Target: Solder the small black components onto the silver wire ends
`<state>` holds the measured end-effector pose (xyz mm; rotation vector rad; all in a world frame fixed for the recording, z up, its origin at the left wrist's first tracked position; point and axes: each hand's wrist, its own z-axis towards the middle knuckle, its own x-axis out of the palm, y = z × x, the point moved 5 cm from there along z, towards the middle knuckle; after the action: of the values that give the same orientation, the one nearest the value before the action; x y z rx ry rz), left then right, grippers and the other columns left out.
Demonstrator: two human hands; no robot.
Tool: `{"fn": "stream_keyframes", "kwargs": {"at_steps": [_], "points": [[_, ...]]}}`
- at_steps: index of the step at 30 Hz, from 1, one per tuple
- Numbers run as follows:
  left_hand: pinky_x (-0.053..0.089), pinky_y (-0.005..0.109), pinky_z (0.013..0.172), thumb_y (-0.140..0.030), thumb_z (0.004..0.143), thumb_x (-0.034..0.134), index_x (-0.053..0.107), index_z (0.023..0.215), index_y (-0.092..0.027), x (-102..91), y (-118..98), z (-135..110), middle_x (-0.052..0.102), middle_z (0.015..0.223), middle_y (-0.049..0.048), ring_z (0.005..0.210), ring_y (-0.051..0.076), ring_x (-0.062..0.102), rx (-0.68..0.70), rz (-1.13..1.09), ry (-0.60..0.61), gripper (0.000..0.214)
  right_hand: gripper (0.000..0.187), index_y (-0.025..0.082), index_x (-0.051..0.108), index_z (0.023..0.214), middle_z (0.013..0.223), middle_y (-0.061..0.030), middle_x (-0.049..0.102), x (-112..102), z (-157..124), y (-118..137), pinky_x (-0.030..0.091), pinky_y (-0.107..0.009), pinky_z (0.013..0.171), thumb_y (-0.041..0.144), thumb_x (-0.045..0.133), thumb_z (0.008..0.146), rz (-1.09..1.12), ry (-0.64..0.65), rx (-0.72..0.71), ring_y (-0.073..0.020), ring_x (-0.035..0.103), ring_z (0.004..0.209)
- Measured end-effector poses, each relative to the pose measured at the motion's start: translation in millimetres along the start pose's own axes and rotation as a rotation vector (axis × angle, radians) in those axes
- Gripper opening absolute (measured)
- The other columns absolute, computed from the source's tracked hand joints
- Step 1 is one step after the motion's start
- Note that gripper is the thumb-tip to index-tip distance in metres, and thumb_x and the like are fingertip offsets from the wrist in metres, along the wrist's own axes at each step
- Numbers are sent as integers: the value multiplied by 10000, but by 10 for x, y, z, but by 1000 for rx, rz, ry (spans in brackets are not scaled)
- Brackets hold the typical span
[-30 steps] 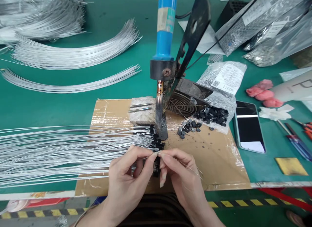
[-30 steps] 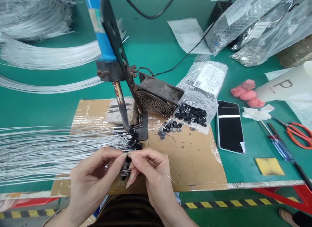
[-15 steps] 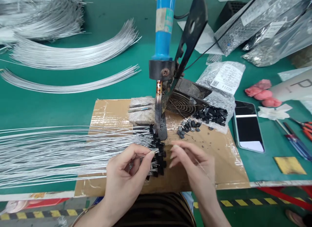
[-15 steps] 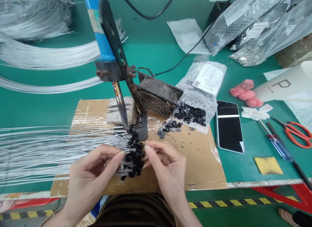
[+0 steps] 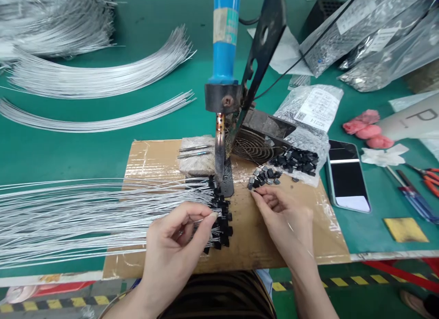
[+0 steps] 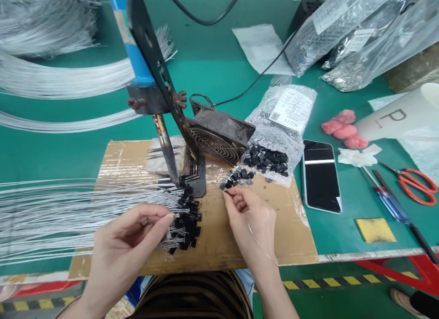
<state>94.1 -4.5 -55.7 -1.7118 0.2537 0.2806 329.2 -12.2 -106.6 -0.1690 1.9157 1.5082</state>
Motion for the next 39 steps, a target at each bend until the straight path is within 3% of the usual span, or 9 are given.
{"fn": "stream_keyframes", "kwargs": {"at_steps": [4, 8, 14, 19, 24, 39], "points": [[367, 237, 511, -243, 935, 728, 752, 831, -205, 11, 9, 3, 651, 686, -9, 557, 106, 494, 24, 17, 56, 113, 262, 200, 791, 911, 724, -21, 727, 14, -59, -34, 559, -289, 577, 451, 828, 848, 300, 20, 150, -153, 638, 586], [367, 233, 507, -283, 949, 718, 732, 851, -209, -15, 54, 11, 627, 673, -16, 552, 107, 480, 12, 17, 53, 124, 195, 208, 801, 898, 785, -37, 766, -19, -122, 128, 617, -285, 654, 365, 877, 810, 470, 19, 146, -170, 706, 677], [393, 226, 518, -281, 953, 708, 721, 838, -215, -15, 37, 21, 672, 694, -7, 583, 117, 544, -7, 43, 87, 133, 119, 229, 798, 887, 728, -7, 744, -10, -228, 404, 581, -256, 586, 329, 853, 853, 592, 87, 136, -143, 682, 594], [454, 227, 525, -233, 929, 719, 738, 835, -213, 0, -51, 56, 785, 849, 43, 661, 144, 671, -3, -34, 126, 99, 100, 230, 828, 893, 648, -3, 733, 146, -320, 507, 592, -276, 579, 326, 844, 871, 721, 225, 205, -152, 677, 557], [512, 208, 557, -200, 907, 740, 745, 813, -221, 8, -101, 74, 798, 861, 35, 699, 150, 723, -20, -107, 172, 96, 97, 235, 842, 880, 641, 6, 715, 280, -371, 553, 559, -236, 513, 330, 826, 896, 824, 332, 161, -124, 625, 514], [503, 198, 531, -134, 866, 728, 737, 754, -220, 40, -187, 139, 809, 844, 25, 709, 156, 748, -32, -116, 189, 141, 48, 259, 846, 901, 651, 29, 692, 369, -409, 550, 537, -162, 493, 298, 823, 917, 905, 371, 177, -73, 594, 500]]}}
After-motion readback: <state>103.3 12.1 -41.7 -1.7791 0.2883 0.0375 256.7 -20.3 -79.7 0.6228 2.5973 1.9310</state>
